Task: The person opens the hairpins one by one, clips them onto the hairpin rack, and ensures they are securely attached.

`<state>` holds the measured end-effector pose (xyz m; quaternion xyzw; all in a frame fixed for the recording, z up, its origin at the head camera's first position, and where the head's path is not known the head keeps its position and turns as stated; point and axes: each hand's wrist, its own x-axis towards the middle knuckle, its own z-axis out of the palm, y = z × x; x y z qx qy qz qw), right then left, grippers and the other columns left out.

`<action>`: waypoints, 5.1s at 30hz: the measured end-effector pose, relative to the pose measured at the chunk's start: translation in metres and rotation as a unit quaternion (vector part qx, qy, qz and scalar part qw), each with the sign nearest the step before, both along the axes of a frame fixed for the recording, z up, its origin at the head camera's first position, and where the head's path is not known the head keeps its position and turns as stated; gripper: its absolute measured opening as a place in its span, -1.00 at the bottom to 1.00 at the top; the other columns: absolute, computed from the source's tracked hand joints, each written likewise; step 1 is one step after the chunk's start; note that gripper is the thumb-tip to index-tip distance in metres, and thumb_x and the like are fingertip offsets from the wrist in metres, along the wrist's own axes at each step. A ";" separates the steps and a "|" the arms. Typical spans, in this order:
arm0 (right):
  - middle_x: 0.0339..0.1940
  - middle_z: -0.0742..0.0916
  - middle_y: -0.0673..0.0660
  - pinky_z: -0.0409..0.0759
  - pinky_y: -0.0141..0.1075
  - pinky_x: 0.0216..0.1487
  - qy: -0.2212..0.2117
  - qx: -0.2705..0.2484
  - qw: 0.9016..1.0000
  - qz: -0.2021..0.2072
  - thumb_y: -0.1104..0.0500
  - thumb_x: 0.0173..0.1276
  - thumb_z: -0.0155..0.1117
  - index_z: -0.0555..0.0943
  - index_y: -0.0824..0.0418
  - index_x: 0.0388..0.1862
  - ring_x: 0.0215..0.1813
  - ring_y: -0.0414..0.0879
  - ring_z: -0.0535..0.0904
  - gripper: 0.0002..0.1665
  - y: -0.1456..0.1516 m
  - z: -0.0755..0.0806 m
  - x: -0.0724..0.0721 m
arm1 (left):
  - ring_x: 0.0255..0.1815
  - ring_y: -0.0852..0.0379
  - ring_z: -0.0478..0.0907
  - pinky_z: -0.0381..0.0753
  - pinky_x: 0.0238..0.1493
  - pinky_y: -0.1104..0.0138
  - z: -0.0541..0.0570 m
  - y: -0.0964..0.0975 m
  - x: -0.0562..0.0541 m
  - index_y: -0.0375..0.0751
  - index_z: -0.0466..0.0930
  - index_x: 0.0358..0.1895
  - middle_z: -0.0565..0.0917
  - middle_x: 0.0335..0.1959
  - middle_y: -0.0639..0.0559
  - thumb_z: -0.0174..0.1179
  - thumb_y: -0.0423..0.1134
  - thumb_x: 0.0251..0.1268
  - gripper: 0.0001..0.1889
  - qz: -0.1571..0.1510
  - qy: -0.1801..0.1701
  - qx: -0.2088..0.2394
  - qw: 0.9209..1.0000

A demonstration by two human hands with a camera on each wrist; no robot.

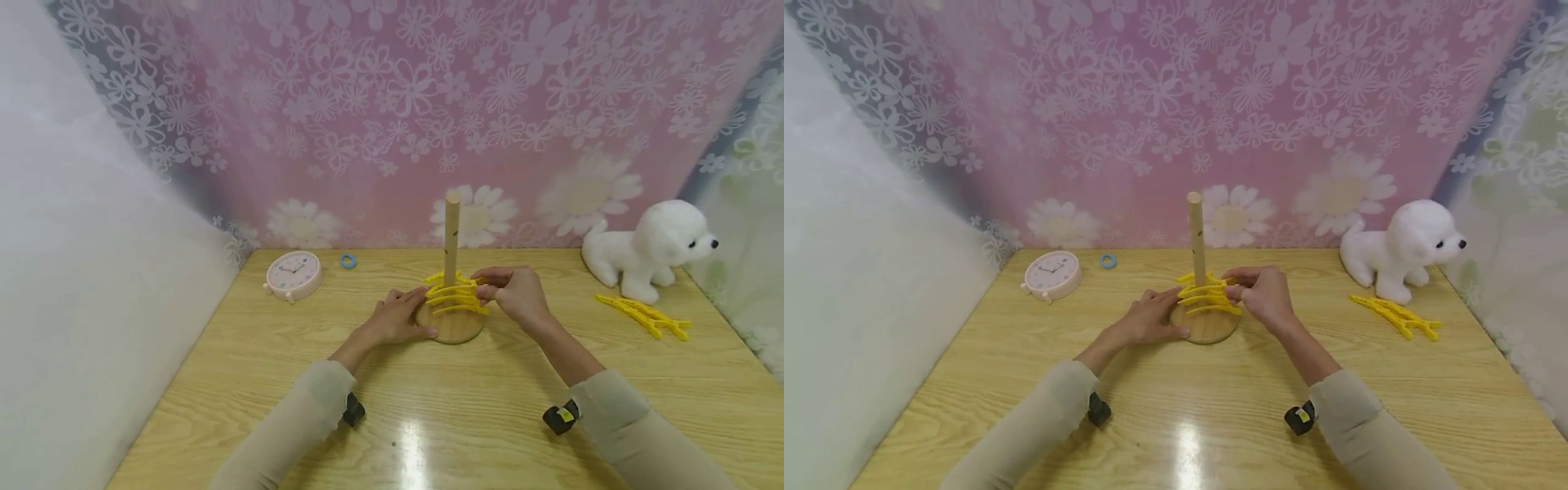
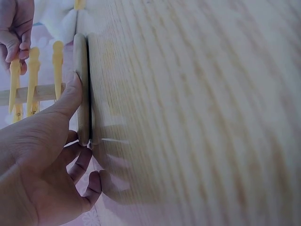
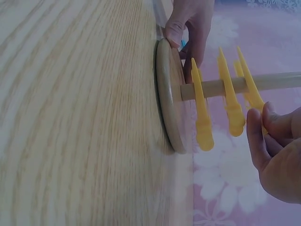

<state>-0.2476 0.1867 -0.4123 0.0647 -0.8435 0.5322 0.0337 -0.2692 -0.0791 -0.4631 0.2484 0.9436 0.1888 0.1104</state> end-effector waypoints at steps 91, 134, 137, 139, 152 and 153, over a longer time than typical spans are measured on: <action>-0.02 0.77 0.43 0.59 -0.23 -0.43 -0.075 0.255 0.963 -0.046 0.02 0.44 0.43 0.60 0.47 0.25 -0.38 -0.14 0.69 -0.38 0.227 -0.044 0.059 | 0.52 -0.01 0.18 0.21 0.43 -0.14 -0.001 -0.001 0.004 0.08 0.03 0.71 0.07 0.71 0.22 0.23 0.39 0.35 0.00 0.002 0.009 -0.007 1.000; -0.37 0.80 0.11 0.61 -0.37 -0.38 0.120 0.122 0.985 -0.037 0.32 0.59 0.20 0.59 0.37 0.22 -0.39 -0.17 0.69 -0.70 0.143 -0.020 0.059 | 0.51 -0.02 0.19 0.21 0.42 -0.16 -0.001 -0.001 0.007 0.07 0.04 0.71 0.09 0.71 0.18 0.24 0.36 0.37 -0.02 0.007 0.001 0.007 1.000; -0.37 0.80 0.16 0.63 -0.38 -0.40 0.138 0.127 0.981 -0.047 0.36 0.54 0.24 0.65 0.31 0.17 -0.41 -0.19 0.69 -0.72 0.123 -0.012 0.061 | 0.51 -0.01 0.19 0.21 0.42 -0.16 -0.002 -0.002 0.009 0.08 0.04 0.71 0.09 0.70 0.19 0.23 0.37 0.36 -0.02 0.007 0.001 0.007 1.000; -0.38 0.81 0.17 0.63 -0.38 -0.41 0.147 0.127 0.979 -0.058 0.37 0.52 0.27 0.69 0.27 0.14 -0.43 -0.22 0.69 -0.73 0.111 -0.008 0.061 | 0.51 0.00 0.19 0.20 0.43 -0.17 -0.002 -0.002 0.009 0.09 0.04 0.71 0.09 0.70 0.20 0.23 0.38 0.36 -0.02 0.007 0.001 0.007 1.000; -0.26 0.83 0.29 0.61 -0.33 -0.54 0.100 0.070 0.987 -0.107 0.34 0.48 0.34 0.76 0.29 0.12 -0.50 -0.19 0.67 -0.72 0.050 0.011 0.053 | 0.53 -0.02 0.16 0.17 0.43 -0.17 -0.002 -0.006 0.011 0.09 0.03 0.71 0.06 0.71 0.20 0.22 0.38 0.36 -0.02 -0.001 -0.004 0.010 1.000; -0.27 0.83 0.28 0.59 -0.33 -0.56 0.096 0.067 0.987 -0.110 0.34 0.48 0.34 0.76 0.29 0.11 -0.50 -0.19 0.67 -0.73 0.047 0.011 0.051 | 0.53 -0.02 0.16 0.17 0.43 -0.17 -0.002 -0.006 0.012 0.09 0.04 0.71 0.06 0.71 0.20 0.22 0.38 0.36 -0.02 -0.001 -0.004 0.012 1.000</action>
